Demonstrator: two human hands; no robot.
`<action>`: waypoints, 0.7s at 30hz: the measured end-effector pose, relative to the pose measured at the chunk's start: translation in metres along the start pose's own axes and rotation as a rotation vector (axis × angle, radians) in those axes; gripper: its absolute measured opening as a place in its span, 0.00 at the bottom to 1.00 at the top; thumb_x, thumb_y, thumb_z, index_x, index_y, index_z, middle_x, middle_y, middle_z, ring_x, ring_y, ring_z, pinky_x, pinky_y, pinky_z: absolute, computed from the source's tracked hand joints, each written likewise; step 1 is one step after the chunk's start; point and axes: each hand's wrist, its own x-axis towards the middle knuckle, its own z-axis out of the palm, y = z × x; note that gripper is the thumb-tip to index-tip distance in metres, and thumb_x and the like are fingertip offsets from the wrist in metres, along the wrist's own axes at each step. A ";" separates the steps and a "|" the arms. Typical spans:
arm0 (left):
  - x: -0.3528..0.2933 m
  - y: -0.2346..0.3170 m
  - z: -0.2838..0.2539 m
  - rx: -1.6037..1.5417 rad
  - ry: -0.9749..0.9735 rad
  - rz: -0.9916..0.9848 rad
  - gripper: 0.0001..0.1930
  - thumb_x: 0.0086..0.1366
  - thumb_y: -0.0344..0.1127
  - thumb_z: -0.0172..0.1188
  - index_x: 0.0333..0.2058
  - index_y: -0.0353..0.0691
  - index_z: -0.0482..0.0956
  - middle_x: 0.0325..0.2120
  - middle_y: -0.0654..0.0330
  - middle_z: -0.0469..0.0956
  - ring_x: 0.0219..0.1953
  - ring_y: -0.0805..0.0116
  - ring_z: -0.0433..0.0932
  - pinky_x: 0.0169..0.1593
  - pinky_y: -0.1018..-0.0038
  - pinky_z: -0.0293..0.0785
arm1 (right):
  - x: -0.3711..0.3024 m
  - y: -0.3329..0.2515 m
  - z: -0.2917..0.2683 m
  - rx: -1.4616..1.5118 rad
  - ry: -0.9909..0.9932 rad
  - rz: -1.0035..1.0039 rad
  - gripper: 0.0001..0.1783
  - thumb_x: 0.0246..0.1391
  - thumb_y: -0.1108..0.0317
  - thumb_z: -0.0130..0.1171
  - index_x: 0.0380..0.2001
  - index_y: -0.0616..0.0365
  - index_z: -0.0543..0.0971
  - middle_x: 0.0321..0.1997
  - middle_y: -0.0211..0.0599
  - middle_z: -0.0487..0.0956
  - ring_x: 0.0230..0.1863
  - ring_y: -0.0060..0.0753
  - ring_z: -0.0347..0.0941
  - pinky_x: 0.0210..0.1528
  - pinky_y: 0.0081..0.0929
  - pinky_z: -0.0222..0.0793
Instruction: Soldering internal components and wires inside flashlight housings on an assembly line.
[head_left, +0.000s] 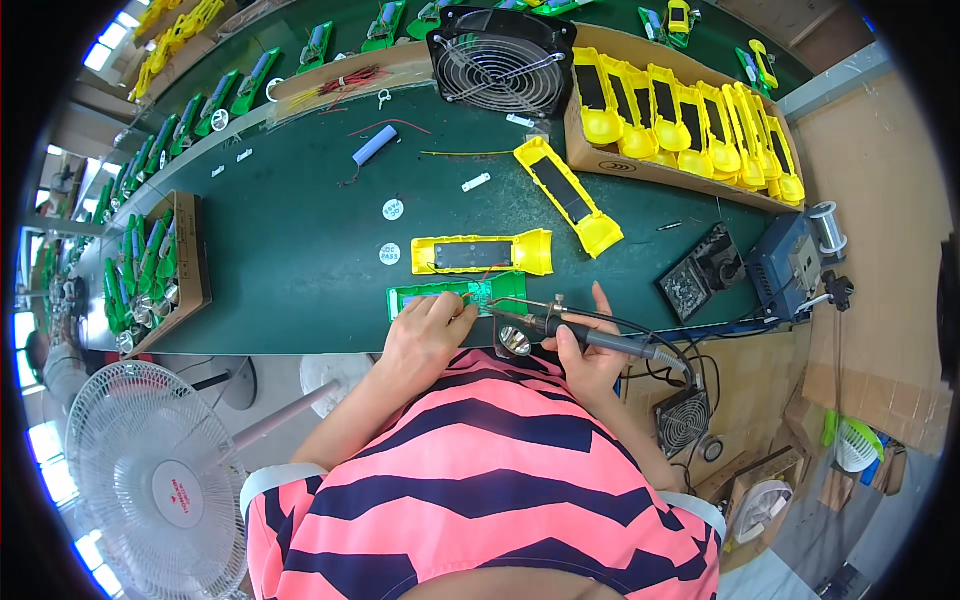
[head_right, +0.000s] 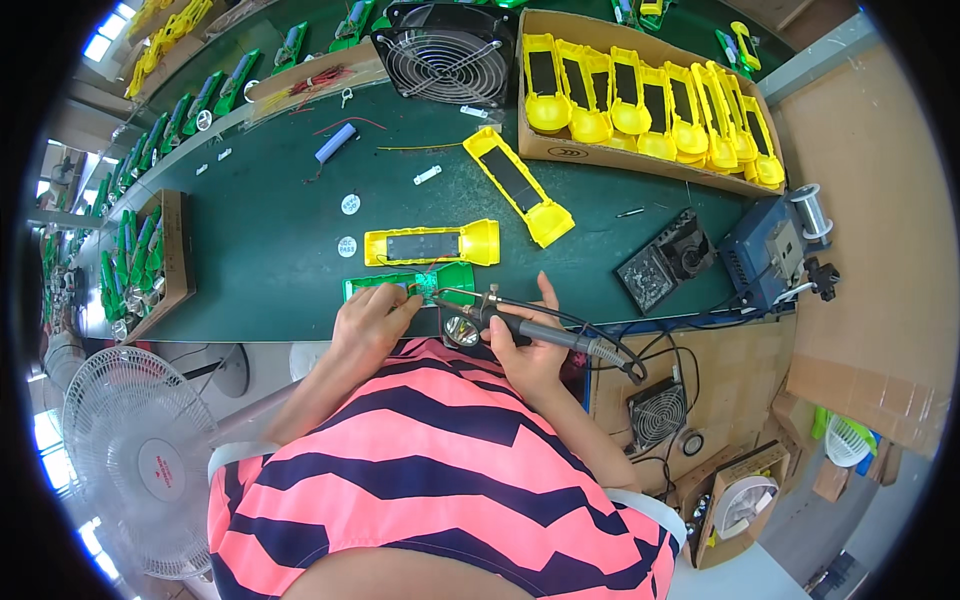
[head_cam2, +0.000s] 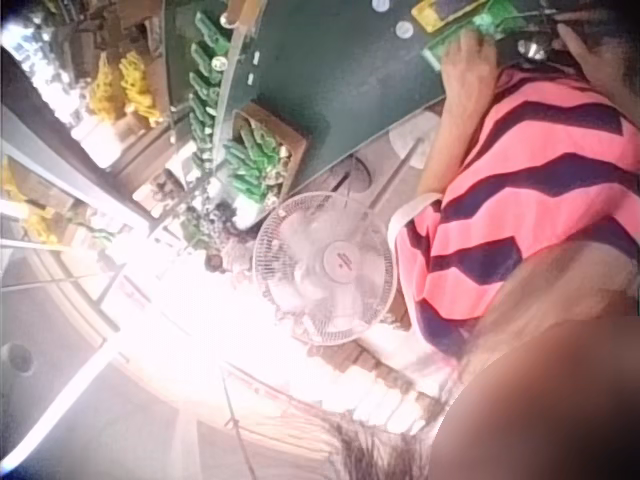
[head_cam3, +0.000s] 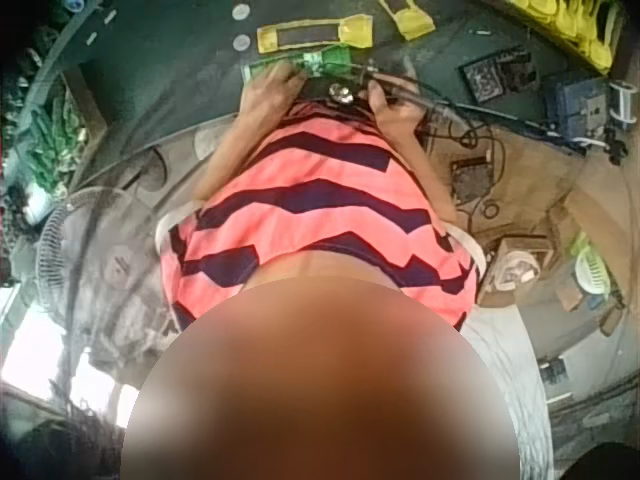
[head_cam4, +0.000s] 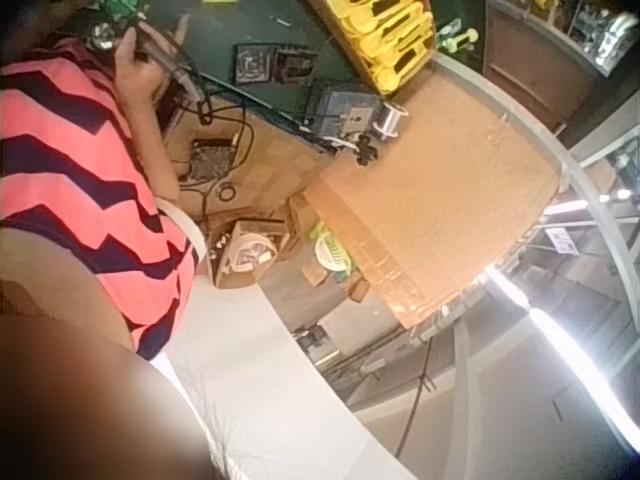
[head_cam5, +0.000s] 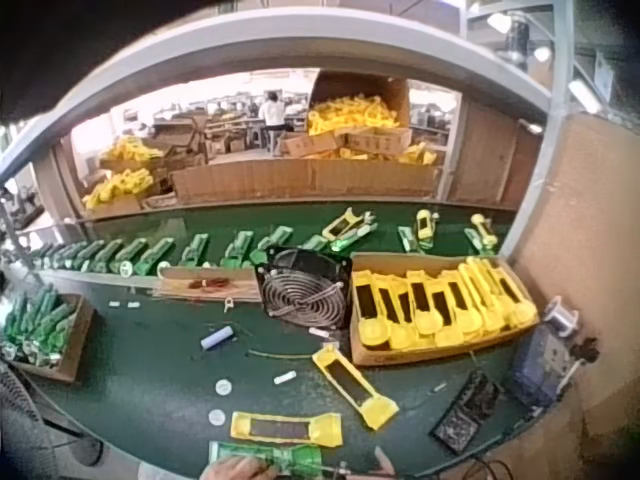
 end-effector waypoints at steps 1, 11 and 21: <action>0.000 0.000 0.001 -0.005 0.005 0.001 0.11 0.45 0.29 0.53 0.32 0.37 0.74 0.24 0.60 0.65 0.26 0.66 0.70 0.32 0.73 0.68 | 0.000 0.001 0.001 0.013 0.000 0.013 0.07 0.43 0.75 0.56 0.30 0.61 0.73 0.15 0.28 0.77 0.27 0.18 0.74 0.63 0.44 0.40; 0.000 0.000 0.000 -0.008 0.010 -0.013 0.12 0.45 0.28 0.53 0.32 0.38 0.76 0.25 0.61 0.65 0.26 0.66 0.70 0.31 0.73 0.68 | -0.005 0.004 0.002 0.128 0.026 0.170 0.08 0.45 0.75 0.55 0.31 0.63 0.72 0.14 0.30 0.77 0.26 0.17 0.74 0.64 0.42 0.35; 0.001 0.000 0.004 -0.016 0.002 -0.033 0.11 0.46 0.28 0.53 0.31 0.39 0.76 0.24 0.60 0.65 0.27 0.66 0.70 0.31 0.72 0.67 | 0.004 -0.002 -0.009 0.342 0.152 0.155 0.11 0.46 0.77 0.53 0.36 0.66 0.70 0.18 0.34 0.77 0.24 0.21 0.76 0.64 0.42 0.37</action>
